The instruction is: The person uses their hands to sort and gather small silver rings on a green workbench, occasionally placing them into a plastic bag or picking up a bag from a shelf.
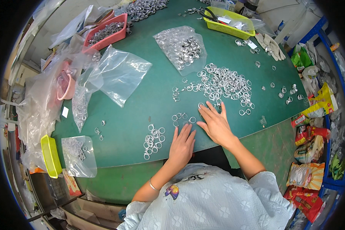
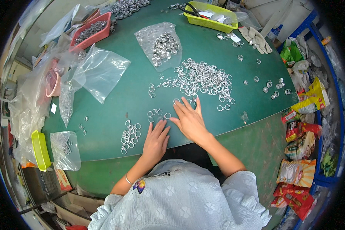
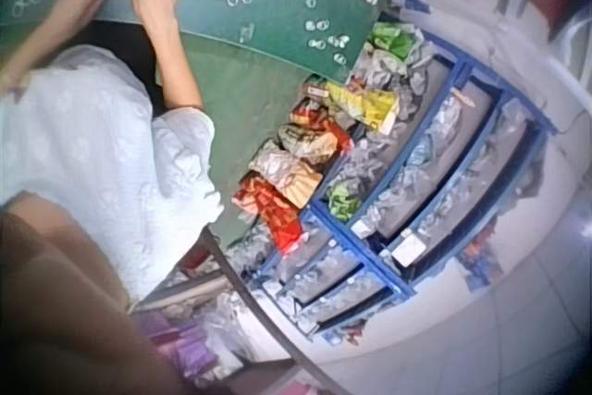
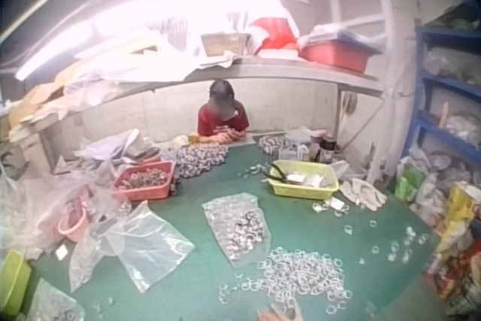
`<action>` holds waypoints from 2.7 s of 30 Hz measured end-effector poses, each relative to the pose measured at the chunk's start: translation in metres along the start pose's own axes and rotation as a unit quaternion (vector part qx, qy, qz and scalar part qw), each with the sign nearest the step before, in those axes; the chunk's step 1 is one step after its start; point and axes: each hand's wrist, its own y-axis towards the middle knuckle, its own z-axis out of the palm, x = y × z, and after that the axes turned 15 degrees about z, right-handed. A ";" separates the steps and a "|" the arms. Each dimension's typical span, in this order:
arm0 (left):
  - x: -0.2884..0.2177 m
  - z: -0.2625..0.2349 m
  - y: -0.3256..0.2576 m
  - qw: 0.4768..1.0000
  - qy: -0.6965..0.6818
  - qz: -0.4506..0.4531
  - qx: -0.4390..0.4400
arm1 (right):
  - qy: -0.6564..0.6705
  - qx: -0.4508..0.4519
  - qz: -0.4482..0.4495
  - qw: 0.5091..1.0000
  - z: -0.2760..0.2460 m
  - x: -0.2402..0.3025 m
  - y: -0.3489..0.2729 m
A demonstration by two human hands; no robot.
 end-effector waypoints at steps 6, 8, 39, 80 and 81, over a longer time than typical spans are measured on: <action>-0.001 -0.004 0.008 1.000 -0.001 0.000 -0.017 | 0.013 -0.004 0.017 1.000 -0.013 -0.004 -0.022; 0.001 -0.002 0.017 1.000 0.028 0.005 -0.002 | 0.010 0.004 0.001 1.000 -0.013 0.000 -0.025; -0.005 -0.031 -0.037 0.968 0.012 -0.112 -0.223 | 0.263 -0.003 -0.184 0.947 0.055 0.072 -0.024; 0.022 -0.018 -0.046 0.981 0.090 -0.098 -0.143 | -0.080 -0.175 -0.026 0.981 -0.010 -0.081 0.065; 0.021 -0.018 -0.046 0.981 0.087 -0.098 -0.145 | -0.084 -0.180 -0.023 0.980 -0.014 -0.087 0.065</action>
